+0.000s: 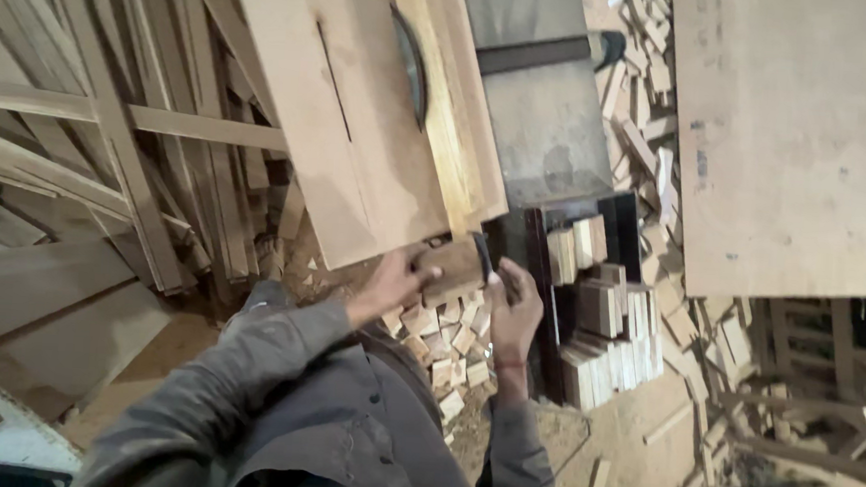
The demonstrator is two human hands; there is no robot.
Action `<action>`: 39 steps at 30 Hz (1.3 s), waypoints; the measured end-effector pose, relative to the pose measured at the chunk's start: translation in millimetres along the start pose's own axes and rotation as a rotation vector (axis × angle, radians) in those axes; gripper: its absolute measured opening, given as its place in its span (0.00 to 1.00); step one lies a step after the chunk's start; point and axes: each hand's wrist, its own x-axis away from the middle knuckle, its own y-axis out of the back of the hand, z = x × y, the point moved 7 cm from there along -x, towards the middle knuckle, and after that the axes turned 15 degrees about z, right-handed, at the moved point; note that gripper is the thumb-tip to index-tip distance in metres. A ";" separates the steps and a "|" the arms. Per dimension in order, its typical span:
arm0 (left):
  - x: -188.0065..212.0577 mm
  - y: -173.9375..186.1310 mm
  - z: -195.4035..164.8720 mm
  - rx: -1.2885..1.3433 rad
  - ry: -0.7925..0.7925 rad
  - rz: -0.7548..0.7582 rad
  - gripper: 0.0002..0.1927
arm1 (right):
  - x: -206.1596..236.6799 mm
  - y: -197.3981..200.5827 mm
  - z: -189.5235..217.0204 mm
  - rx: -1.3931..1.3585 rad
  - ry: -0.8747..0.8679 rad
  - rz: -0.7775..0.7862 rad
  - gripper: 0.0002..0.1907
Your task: The person stands at a table saw and cuts small wooden blocks from longer strips, feeding each piece against the blade by hand. They inspect the cut block, set finished pieces aside, and repeat the cutting cycle with new stock.
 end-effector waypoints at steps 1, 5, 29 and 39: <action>-2.8 -4.6 6.7 0.203 0.056 0.074 0.19 | -3.9 0.3 -7.8 -0.046 -0.013 0.053 0.17; -10.7 -2.3 5.3 0.494 -0.018 0.175 0.22 | -19.3 -11.9 -27.9 -0.160 -0.091 0.310 0.16; -71.6 44.2 -67.0 -0.129 -0.287 -0.329 0.32 | -188.7 -70.2 47.7 0.920 0.134 0.166 0.14; -86.2 37.4 -70.1 -0.070 -0.362 -0.292 0.42 | -211.4 -71.0 48.2 0.902 0.286 0.148 0.14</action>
